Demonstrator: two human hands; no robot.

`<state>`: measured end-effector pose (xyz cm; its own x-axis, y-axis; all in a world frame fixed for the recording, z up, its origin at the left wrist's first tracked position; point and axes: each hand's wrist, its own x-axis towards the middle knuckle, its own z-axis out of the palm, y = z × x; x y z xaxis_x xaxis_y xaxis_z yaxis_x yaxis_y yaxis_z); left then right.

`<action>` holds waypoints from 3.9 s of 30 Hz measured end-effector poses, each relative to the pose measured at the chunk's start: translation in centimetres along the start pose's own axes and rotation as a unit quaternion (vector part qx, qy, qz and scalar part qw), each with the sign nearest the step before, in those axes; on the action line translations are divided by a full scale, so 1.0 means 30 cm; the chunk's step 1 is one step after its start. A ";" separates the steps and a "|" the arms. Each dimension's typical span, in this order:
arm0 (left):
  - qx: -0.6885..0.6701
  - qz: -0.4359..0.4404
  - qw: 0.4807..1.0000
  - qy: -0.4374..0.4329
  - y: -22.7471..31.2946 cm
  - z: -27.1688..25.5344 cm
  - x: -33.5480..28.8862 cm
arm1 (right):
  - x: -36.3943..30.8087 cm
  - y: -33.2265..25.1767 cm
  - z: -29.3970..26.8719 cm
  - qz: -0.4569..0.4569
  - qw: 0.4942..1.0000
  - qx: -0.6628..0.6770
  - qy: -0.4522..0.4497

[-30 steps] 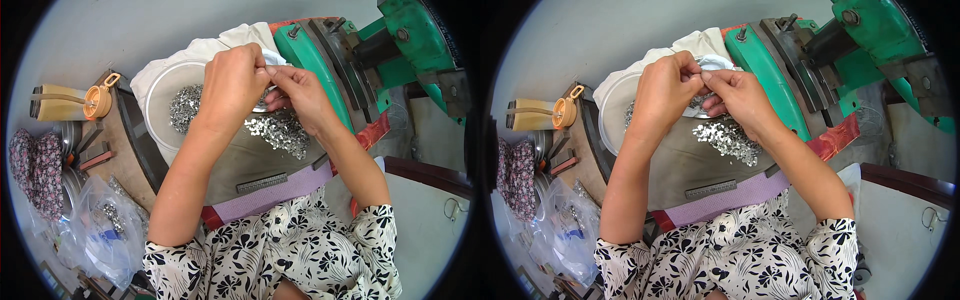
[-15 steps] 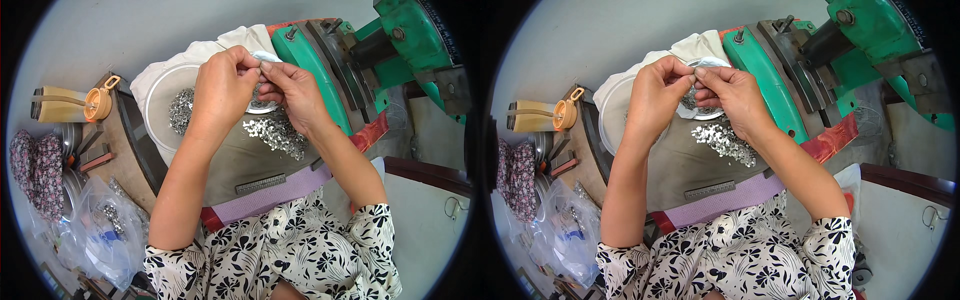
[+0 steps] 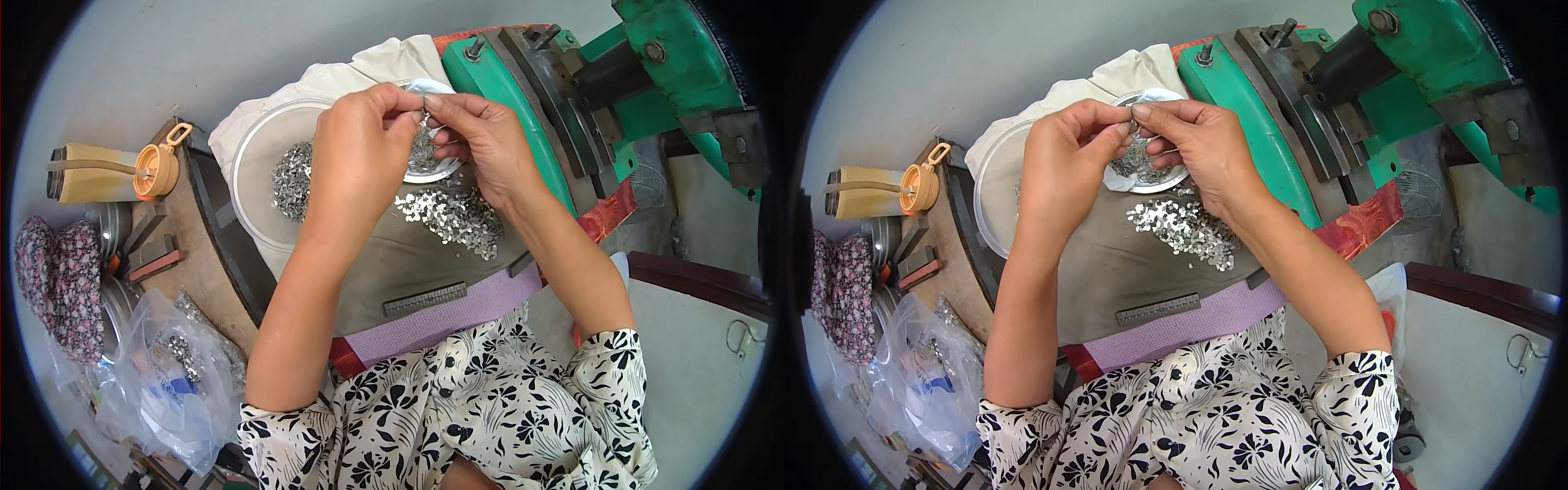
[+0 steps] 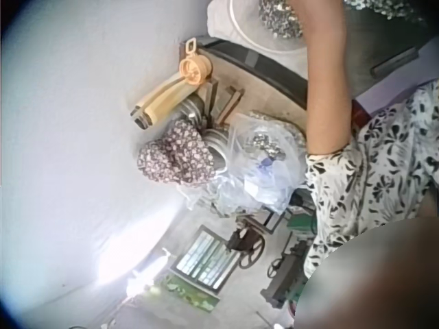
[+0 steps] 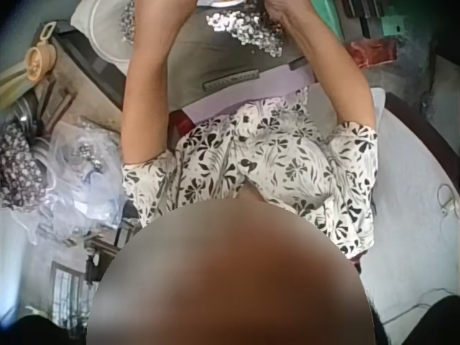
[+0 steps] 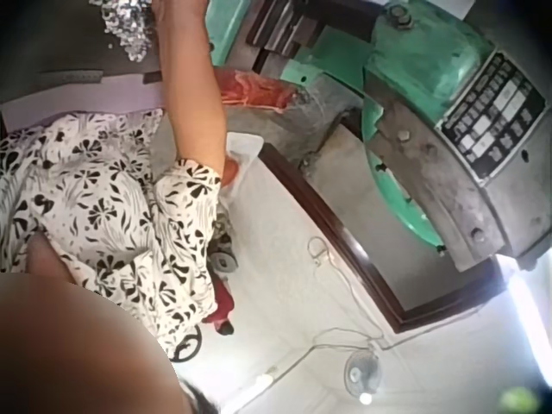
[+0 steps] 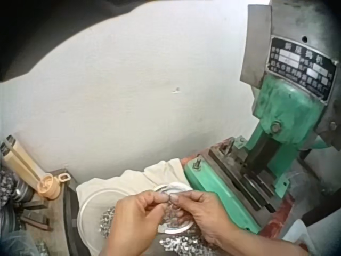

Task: The recorder is assembling small metal parts onto a strip and using a manual punch press to secure them.

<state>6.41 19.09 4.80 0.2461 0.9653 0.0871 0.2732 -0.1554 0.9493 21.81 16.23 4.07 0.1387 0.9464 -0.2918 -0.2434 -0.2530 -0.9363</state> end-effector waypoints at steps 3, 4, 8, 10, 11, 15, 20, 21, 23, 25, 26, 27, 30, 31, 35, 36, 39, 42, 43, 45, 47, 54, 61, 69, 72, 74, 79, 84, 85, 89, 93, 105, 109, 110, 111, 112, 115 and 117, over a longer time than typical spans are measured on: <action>0.199 0.025 0.980 -0.001 0.071 -0.011 -0.058 | 0.040 0.028 -0.045 -0.123 0.979 -0.161 -0.005; 0.199 0.023 0.980 -0.001 0.068 -0.011 -0.083 | 0.047 0.034 -0.057 -0.162 0.953 -0.256 0.019; 0.130 0.161 0.977 0.053 0.043 -0.004 -0.208 | 0.012 0.039 -0.087 -0.284 0.877 -0.386 0.022; 0.076 0.133 0.988 0.024 0.020 -0.005 -0.275 | 0.004 0.049 -0.090 -0.325 0.818 -0.474 0.012; 0.079 0.103 0.991 0.020 0.013 0.001 -0.307 | 0.002 0.057 -0.095 -0.343 0.789 -0.510 0.001; 0.055 0.052 0.997 0.000 -0.015 0.016 -0.428 | 0.021 0.066 -0.086 -0.366 0.732 -0.574 -0.022; 0.150 0.062 0.986 -0.048 -0.053 0.003 -0.546 | -0.024 0.023 -0.060 -0.344 0.799 -0.492 -0.042; 0.155 0.035 0.986 -0.054 -0.064 0.002 -0.566 | -0.054 0.011 -0.048 -0.333 0.824 -0.453 -0.066; 0.161 0.033 0.985 -0.055 -0.076 0.002 -0.587 | -0.127 0.010 -0.036 -0.317 0.837 -0.429 -0.123; 0.165 0.033 0.984 -0.058 -0.087 0.011 -0.594 | -0.197 0.045 -0.052 -0.312 0.833 -0.426 -0.164; 0.168 0.038 0.983 -0.066 -0.091 0.020 -0.597 | -0.227 0.065 -0.056 -0.313 0.831 -0.427 -0.169; 0.171 0.044 0.982 -0.073 -0.093 0.027 -0.599 | -0.253 0.088 -0.060 -0.314 0.830 -0.428 -0.173; 0.182 0.062 0.979 -0.072 -0.098 0.039 -0.593 | -0.305 0.170 -0.082 -0.353 0.789 -0.476 -0.159; 0.183 0.061 0.979 -0.072 -0.099 0.039 -0.592 | -0.314 0.194 -0.089 -0.365 0.764 -0.508 -0.159; 0.195 0.071 0.976 -0.072 -0.102 0.048 -0.589 | -0.326 0.242 -0.094 -0.388 0.746 -0.521 -0.145; 0.198 0.076 0.975 -0.071 -0.103 0.051 -0.589 | -0.326 0.248 -0.101 -0.377 0.755 -0.518 -0.140; 0.198 0.076 0.974 -0.078 -0.110 0.040 -0.593 | -0.312 0.232 -0.095 -0.360 0.784 -0.490 -0.122; 0.173 0.044 0.981 -0.071 -0.104 0.026 -0.605 | -0.330 0.236 -0.100 -0.355 0.780 -0.506 -0.102; 0.175 0.043 0.981 -0.068 -0.102 0.017 -0.610 | -0.335 0.235 -0.098 -0.363 0.767 -0.522 -0.086; 0.184 0.017 0.981 -0.050 -0.097 -0.005 -0.622 | -0.341 0.227 -0.101 -0.368 0.763 -0.525 -0.082; 0.201 0.006 0.979 -0.025 -0.114 -0.028 -0.648 | -0.344 0.223 -0.104 -0.372 0.762 -0.524 -0.076; 0.213 -0.019 0.976 0.029 -0.138 -0.049 -0.722 | -0.364 0.215 -0.078 -0.351 0.760 -0.540 -0.085; 0.180 -0.022 0.983 0.038 -0.152 -0.047 -0.715 | -0.367 0.209 -0.010 -0.197 0.855 -0.446 -0.178; 0.164 -0.032 0.985 0.047 -0.151 -0.050 -0.699 | -0.368 0.231 0.019 -0.188 0.843 -0.469 -0.186; 0.160 -0.034 0.985 0.049 -0.156 -0.047 -0.695 | -0.372 0.234 0.020 -0.180 0.839 -0.482 -0.176; 0.161 -0.031 0.985 0.047 -0.158 -0.047 -0.698 | -0.374 0.240 0.023 -0.195 0.837 -0.483 -0.167; 0.168 -0.022 0.984 0.053 -0.164 -0.045 -0.706 | -0.384 0.235 0.032 -0.192 0.837 -0.488 -0.158; 0.169 -0.023 0.984 0.051 -0.157 -0.044 -0.703 | -0.389 0.231 0.032 -0.186 0.835 -0.499 -0.138; 0.170 -0.025 0.983 0.056 -0.159 -0.042 -0.704 | -0.390 0.230 0.028 -0.185 0.836 -0.498 -0.140; 0.172 -0.023 0.983 0.055 -0.156 -0.039 -0.704 | -0.390 0.228 0.023 -0.182 0.833 -0.504 -0.142; 0.173 -0.028 0.983 0.050 -0.145 -0.043 -0.702 | -0.385 0.227 0.024 -0.181 0.830 -0.503 -0.160; 0.176 -0.033 0.982 0.055 -0.151 -0.043 -0.704 | -0.384 0.228 0.003 -0.191 0.824 -0.508 -0.162; 0.172 -0.031 0.983 0.056 -0.151 -0.045 -0.703 | -0.383 0.221 0.023 -0.177 0.828 -0.508 -0.162; 0.174 -0.031 0.983 0.056 -0.151 -0.046 -0.704 | -0.381 0.221 0.031 -0.166 0.828 -0.510 -0.165; 0.172 -0.031 0.983 0.053 -0.151 -0.044 -0.704 | -0.382 0.216 0.029 -0.160 0.828 -0.511 -0.168; 0.173 -0.032 0.983 0.052 -0.150 -0.045 -0.706 | -0.383 0.215 0.022 -0.170 0.826 -0.511 -0.167; 0.179 -0.032 0.982 0.047 -0.148 -0.046 -0.710 | -0.388 0.206 -0.005 -0.174 0.822 -0.519 -0.160; 0.178 -0.030 0.983 0.045 -0.148 -0.034 -0.709 | -0.391 0.198 -0.004 -0.170 0.823 -0.521 -0.151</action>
<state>-1.00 -0.53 -0.94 0.1404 0.9871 0.0771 0.5960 -0.1464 0.7895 18.85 3.59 1.90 -0.2533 0.9653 -0.0636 0.7366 0.1498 -0.6596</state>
